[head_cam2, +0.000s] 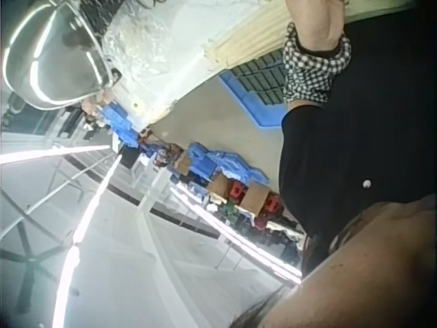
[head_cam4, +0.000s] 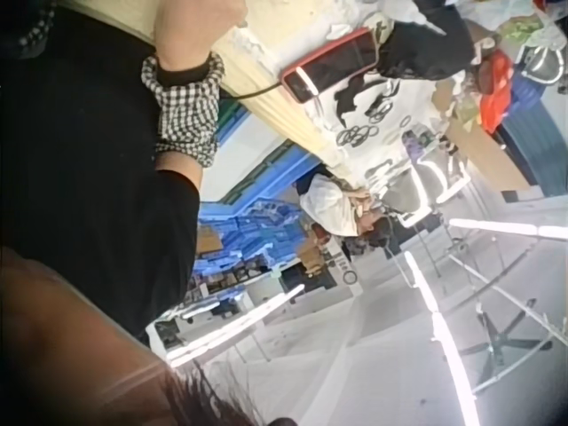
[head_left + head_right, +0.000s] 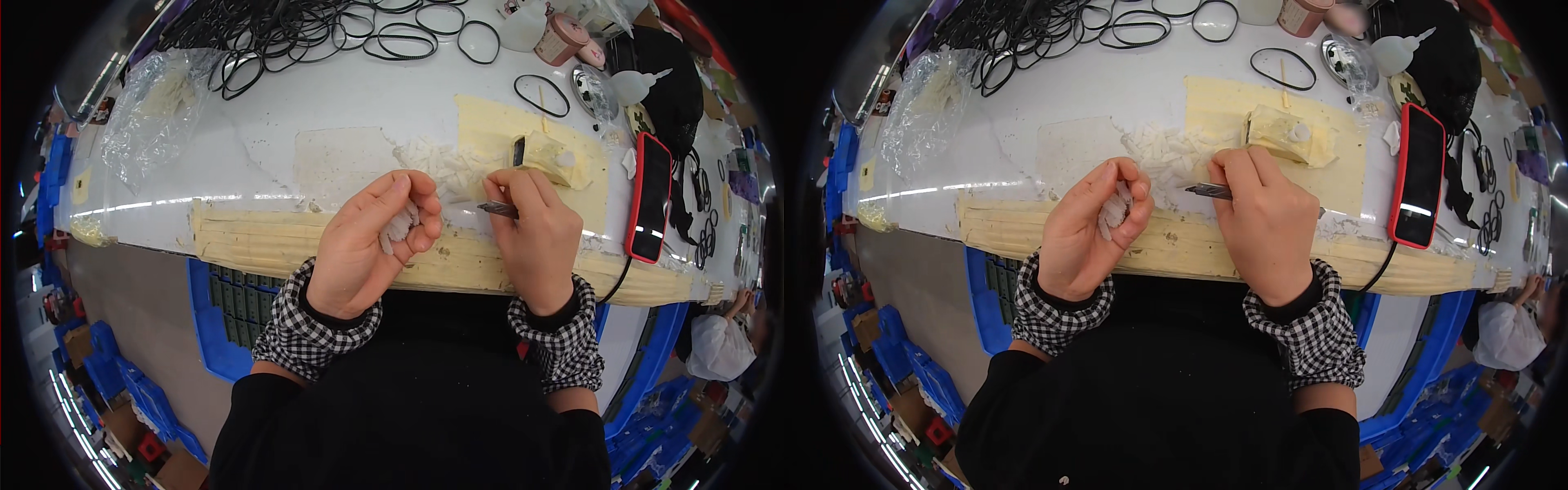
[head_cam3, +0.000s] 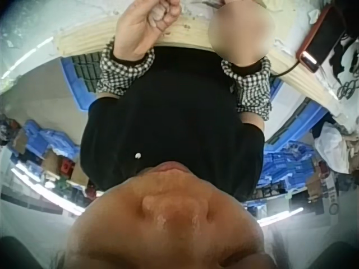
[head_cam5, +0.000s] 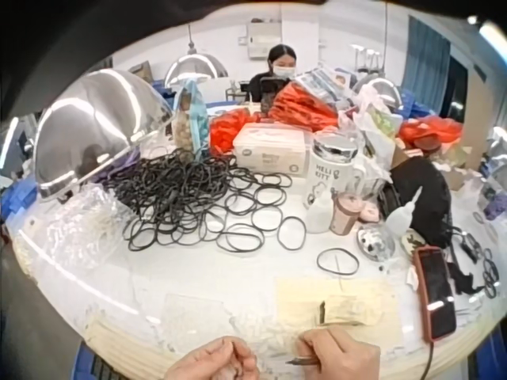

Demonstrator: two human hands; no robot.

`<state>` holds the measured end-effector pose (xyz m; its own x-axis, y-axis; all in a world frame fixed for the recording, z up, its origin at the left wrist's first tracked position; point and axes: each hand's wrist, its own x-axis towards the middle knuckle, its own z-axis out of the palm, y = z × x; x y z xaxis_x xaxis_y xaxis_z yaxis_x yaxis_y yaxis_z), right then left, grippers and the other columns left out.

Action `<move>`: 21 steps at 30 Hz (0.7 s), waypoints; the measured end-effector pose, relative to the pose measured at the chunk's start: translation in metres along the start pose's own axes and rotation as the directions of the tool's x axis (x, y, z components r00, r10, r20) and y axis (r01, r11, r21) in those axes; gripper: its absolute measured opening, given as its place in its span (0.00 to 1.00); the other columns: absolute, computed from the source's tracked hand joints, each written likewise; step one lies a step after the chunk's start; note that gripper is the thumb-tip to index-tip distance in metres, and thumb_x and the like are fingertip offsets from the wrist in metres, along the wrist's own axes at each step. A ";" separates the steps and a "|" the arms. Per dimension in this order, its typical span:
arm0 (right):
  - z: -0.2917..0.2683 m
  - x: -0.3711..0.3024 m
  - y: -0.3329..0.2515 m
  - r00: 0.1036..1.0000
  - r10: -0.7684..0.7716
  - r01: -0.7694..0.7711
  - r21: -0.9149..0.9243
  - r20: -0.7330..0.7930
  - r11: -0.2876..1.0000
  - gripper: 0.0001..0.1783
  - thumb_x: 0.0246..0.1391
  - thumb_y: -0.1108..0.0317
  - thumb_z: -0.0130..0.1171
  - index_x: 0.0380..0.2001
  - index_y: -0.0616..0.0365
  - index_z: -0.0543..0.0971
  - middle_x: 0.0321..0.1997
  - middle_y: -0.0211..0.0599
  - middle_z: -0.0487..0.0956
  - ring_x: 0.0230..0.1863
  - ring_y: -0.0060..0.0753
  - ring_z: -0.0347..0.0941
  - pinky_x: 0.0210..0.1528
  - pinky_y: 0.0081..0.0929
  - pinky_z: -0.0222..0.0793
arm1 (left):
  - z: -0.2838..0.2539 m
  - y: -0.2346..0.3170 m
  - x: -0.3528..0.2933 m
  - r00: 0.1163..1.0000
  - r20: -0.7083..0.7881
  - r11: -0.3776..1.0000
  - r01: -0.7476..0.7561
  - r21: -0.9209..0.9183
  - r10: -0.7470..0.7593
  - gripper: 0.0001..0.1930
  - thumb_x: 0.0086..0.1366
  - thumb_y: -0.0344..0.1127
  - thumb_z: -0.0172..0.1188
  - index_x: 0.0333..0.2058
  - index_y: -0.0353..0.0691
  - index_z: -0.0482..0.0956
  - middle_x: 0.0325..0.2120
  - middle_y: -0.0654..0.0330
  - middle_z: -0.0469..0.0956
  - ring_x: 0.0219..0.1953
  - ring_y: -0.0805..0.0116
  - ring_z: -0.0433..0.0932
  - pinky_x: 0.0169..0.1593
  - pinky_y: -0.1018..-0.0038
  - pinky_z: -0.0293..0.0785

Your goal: Assembling small components at a workbench.

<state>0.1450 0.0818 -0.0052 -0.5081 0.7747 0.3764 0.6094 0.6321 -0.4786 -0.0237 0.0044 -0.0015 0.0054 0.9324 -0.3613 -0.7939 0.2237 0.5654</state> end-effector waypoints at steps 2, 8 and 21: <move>-0.004 -0.001 -0.006 0.997 0.076 -0.077 0.300 0.013 0.951 0.05 0.45 0.78 0.61 0.27 0.59 0.75 0.24 0.34 0.73 0.21 0.31 0.72 0.21 0.23 0.65 | 0.003 0.000 -0.001 1.000 -0.024 0.998 0.001 0.055 0.000 0.13 0.70 0.37 0.47 0.43 0.33 0.71 0.28 0.65 0.71 0.28 0.80 0.67 0.31 0.84 0.64; -0.021 0.000 -0.024 0.984 0.068 -0.145 0.527 0.163 0.837 0.05 0.52 0.73 0.59 0.26 0.63 0.75 0.22 0.25 0.71 0.20 0.14 0.58 0.23 0.13 0.54 | 0.003 -0.006 -0.003 0.991 0.133 0.990 0.017 0.137 -0.035 0.12 0.69 0.35 0.47 0.45 0.33 0.72 0.26 0.65 0.71 0.23 0.82 0.60 0.27 0.85 0.57; -0.021 -0.002 -0.027 0.948 0.080 -0.275 0.663 0.309 0.696 0.06 0.50 0.74 0.61 0.26 0.64 0.75 0.23 0.33 0.74 0.22 0.19 0.67 0.25 0.17 0.62 | -0.001 -0.010 -0.004 0.972 0.236 1.000 0.003 0.012 -0.006 0.08 0.68 0.35 0.52 0.38 0.36 0.73 0.25 0.69 0.69 0.23 0.83 0.59 0.29 0.86 0.58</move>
<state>0.1426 0.0642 0.0239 -0.6207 0.7806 0.0732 0.1606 0.2179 -0.9627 -0.0161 -0.0022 -0.0065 0.1537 0.9717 -0.1791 -0.7864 0.2301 0.5732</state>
